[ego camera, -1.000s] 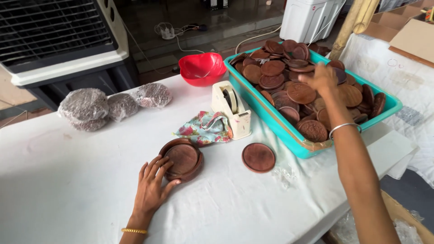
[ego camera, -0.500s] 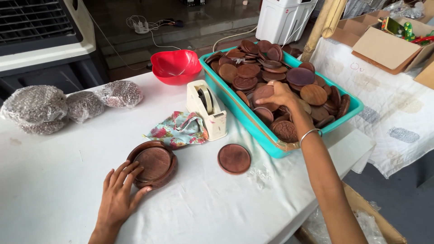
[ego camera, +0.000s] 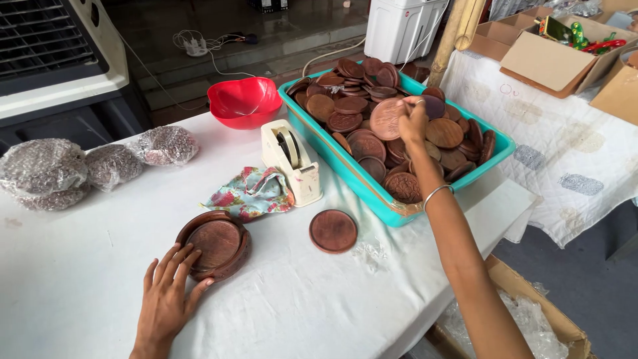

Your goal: Cleaning the interior and exterior of a small wooden bowl and lid using a cloth, then selecting carved wooden coasters from a tray.

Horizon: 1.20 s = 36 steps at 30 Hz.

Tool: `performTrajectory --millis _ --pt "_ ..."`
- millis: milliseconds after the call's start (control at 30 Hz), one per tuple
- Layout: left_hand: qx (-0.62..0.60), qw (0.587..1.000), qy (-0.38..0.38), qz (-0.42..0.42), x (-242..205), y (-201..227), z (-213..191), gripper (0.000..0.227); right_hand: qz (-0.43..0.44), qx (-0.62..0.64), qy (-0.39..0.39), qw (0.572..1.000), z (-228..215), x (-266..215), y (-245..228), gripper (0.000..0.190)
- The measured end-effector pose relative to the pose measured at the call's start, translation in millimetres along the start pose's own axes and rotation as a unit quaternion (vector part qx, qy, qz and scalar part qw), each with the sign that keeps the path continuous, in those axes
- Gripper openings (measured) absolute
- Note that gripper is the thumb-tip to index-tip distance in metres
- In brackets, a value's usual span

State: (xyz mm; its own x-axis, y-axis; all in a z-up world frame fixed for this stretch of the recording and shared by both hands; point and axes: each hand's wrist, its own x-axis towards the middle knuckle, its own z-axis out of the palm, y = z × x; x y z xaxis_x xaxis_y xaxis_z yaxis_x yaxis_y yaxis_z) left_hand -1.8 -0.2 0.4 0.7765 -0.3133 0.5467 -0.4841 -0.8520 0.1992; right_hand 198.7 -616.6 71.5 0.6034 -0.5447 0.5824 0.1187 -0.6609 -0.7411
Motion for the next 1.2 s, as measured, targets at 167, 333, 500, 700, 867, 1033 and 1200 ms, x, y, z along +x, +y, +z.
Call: performTrajectory --millis 167,333,500,700,867,1033,1200 --pt "-0.002 1.0 0.01 0.007 -1 -2 2 0.066 -0.05 -0.102 0.041 0.993 -27 -15 -47 0.025" --pt "0.013 1.0 0.0 -0.003 -3 -2 4 0.067 -0.022 -0.077 0.073 0.994 -26 -3 -24 0.023" --pt "-0.002 1.0 0.005 -0.006 -2 3 -2 0.066 -0.013 -0.076 0.171 0.982 -49 7 -33 0.007" --pt "-0.018 1.0 0.021 0.0 -2 -8 8 0.067 0.031 -0.231 0.145 0.962 -75 58 22 0.025" --pt "0.003 1.0 0.021 -0.02 -7 -31 38 0.072 -0.002 -0.245 0.004 0.969 -51 95 89 0.059" --pt "0.018 0.999 0.005 -0.029 -9 -35 44 0.074 0.161 -0.396 -0.144 0.893 -43 78 41 0.097" --pt "0.0 1.0 0.012 -0.017 -4 -27 34 0.072 0.11 -0.278 -0.08 0.951 -59 79 53 0.11"
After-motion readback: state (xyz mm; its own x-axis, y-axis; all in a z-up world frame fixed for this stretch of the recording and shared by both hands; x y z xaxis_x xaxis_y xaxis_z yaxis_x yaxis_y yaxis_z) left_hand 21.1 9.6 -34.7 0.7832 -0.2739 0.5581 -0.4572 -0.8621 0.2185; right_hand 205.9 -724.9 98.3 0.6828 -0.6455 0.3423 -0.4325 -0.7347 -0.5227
